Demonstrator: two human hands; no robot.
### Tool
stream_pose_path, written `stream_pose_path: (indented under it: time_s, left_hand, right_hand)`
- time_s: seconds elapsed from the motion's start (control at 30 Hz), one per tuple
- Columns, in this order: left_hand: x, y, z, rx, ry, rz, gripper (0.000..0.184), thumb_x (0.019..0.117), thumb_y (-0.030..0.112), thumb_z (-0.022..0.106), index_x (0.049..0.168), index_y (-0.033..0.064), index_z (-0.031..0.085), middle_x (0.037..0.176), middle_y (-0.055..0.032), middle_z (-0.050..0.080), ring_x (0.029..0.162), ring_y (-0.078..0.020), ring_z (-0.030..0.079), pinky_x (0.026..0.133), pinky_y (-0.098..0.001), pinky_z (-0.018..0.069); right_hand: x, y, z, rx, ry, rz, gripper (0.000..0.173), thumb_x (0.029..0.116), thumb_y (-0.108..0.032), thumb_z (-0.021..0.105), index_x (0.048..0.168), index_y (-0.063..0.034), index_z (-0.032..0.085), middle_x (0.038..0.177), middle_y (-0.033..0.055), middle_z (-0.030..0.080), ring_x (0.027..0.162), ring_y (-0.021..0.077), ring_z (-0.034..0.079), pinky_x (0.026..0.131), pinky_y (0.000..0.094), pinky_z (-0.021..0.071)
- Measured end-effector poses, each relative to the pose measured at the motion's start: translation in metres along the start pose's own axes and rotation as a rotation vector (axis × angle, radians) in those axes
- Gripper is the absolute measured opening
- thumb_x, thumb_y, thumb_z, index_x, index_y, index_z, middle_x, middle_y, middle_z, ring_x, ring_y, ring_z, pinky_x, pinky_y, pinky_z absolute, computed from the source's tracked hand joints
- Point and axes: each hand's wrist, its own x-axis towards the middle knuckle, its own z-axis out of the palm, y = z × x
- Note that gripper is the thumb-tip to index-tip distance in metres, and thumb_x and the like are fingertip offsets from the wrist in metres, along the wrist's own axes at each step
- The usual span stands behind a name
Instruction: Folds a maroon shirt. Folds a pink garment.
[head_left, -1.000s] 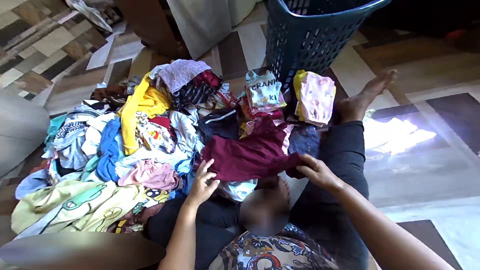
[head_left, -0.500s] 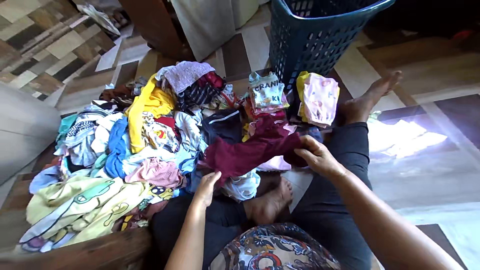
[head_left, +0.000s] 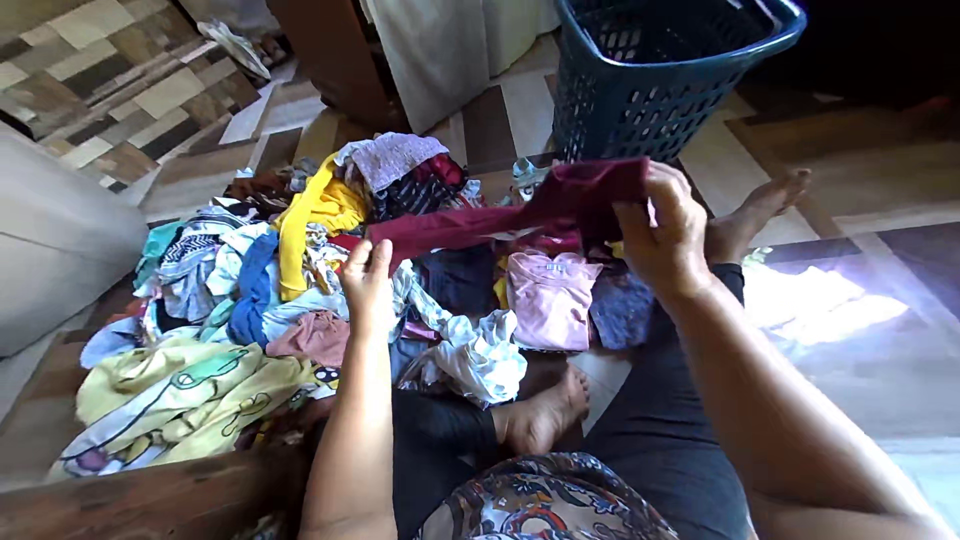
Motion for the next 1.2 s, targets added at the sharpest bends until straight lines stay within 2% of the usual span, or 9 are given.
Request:
stream_pose_path:
  time_s: [0.1,0.2,0.3,0.5,0.63,0.73,0.83,1.1,1.2]
  left_hand:
    - [-0.043,-0.023,-0.019,0.104,-0.05,-0.088,0.014,0.0988,0.014,0.063,0.102,0.0009,0.066,0.104,-0.0014,0.064,0.097,-0.0053,0.061,0.09,-0.0297,0.0531]
    - [-0.091,-0.066,-0.037,0.309,-0.189,-0.242,0.019,0.0927,0.007,0.068,0.101,-0.01,0.069,0.138,-0.0251,0.056,0.126,-0.0283,0.057,0.104,-0.0425,0.0497]
    - [-0.126,-0.086,-0.049,0.475,-0.332,-0.365,0.017,0.0891,0.005,0.072,0.096,-0.01,0.071,0.149,-0.0301,0.046,0.138,-0.0356,0.047,0.112,-0.0456,0.0417]
    - [-0.118,-0.088,-0.054,0.567,-0.448,-0.1,0.016,0.0844,0.01,0.075,0.087,-0.0061,0.075,0.145,-0.0301,0.052,0.142,-0.048,0.039,0.116,-0.0633,0.0288]
    - [-0.115,-0.102,-0.053,0.414,-0.479,0.052,0.019,0.0822,0.013,0.072,0.076,-0.0051,0.071,0.129,-0.0241,0.067,0.135,-0.0492,0.049,0.114,-0.0641,0.0316]
    - [-0.114,-0.104,-0.052,0.322,-0.438,-0.121,0.021,0.0884,0.008,0.068,0.095,-0.0107,0.072,0.112,-0.023,0.072,0.118,-0.0303,0.065,0.106,-0.043,0.0468]
    - [-0.103,-0.098,-0.046,0.258,-0.404,-0.386,0.02,0.098,0.008,0.06,0.107,-0.009,0.067,0.103,-0.0145,0.069,0.097,-0.0121,0.064,0.091,-0.0307,0.0513]
    - [-0.083,-0.114,-0.024,0.548,-0.502,-0.457,0.033,0.1074,0.018,0.05,0.123,-0.0082,0.062,0.116,-0.0259,0.067,0.113,-0.0335,0.064,0.103,-0.0504,0.0468]
    - [-0.079,-0.119,-0.02,0.697,-0.642,-0.49,0.037,0.1076,0.022,0.051,0.128,-0.0071,0.061,0.123,-0.0272,0.065,0.119,-0.037,0.062,0.107,-0.0521,0.0444]
  right_hand:
    - [-0.042,-0.004,-0.006,-0.011,-0.187,-0.005,0.022,0.0997,-0.007,0.053,0.106,0.0091,0.067,0.12,0.0262,0.068,0.124,0.0423,0.06,0.107,0.0595,0.0441]
    - [-0.108,0.002,0.0,0.075,-0.45,0.14,0.02,0.0936,-0.005,0.06,0.105,0.0038,0.073,0.113,0.0217,0.071,0.116,0.0411,0.064,0.101,0.0639,0.0464]
    - [-0.155,-0.004,0.005,0.134,-0.749,0.296,0.019,0.0953,-0.002,0.06,0.108,0.0017,0.074,0.114,0.0209,0.073,0.12,0.0446,0.063,0.103,0.0691,0.0425]
    - [-0.168,-0.008,0.015,0.281,-0.804,0.433,0.027,0.0924,-0.008,0.055,0.108,0.0084,0.07,0.114,0.0256,0.071,0.115,0.0427,0.066,0.102,0.0668,0.0425]
    - [-0.152,0.001,0.019,0.377,-0.752,0.644,0.032,0.096,-0.011,0.05,0.114,0.0105,0.065,0.106,0.0248,0.069,0.102,0.0297,0.067,0.093,0.0499,0.0517]
    - [-0.142,0.006,0.029,0.447,-0.662,0.876,0.027,0.0999,-0.004,0.048,0.119,0.0107,0.061,0.11,0.0221,0.066,0.102,0.0229,0.065,0.094,0.0433,0.0515]
    - [-0.135,0.009,0.046,0.48,-0.55,1.077,0.025,0.1045,0.001,0.044,0.126,0.0092,0.055,0.114,0.0212,0.064,0.101,0.0219,0.064,0.093,0.0416,0.052]
    - [-0.156,0.026,0.079,0.28,-0.504,1.073,0.034,0.1067,-0.004,0.045,0.138,0.0078,0.052,0.133,0.0281,0.06,0.125,0.0352,0.06,0.108,0.0521,0.0455]
    - [-0.157,0.03,0.08,0.126,-0.674,1.111,0.037,0.1082,-0.007,0.044,0.143,0.0044,0.05,0.134,0.0304,0.06,0.128,0.0425,0.058,0.11,0.0581,0.0421]
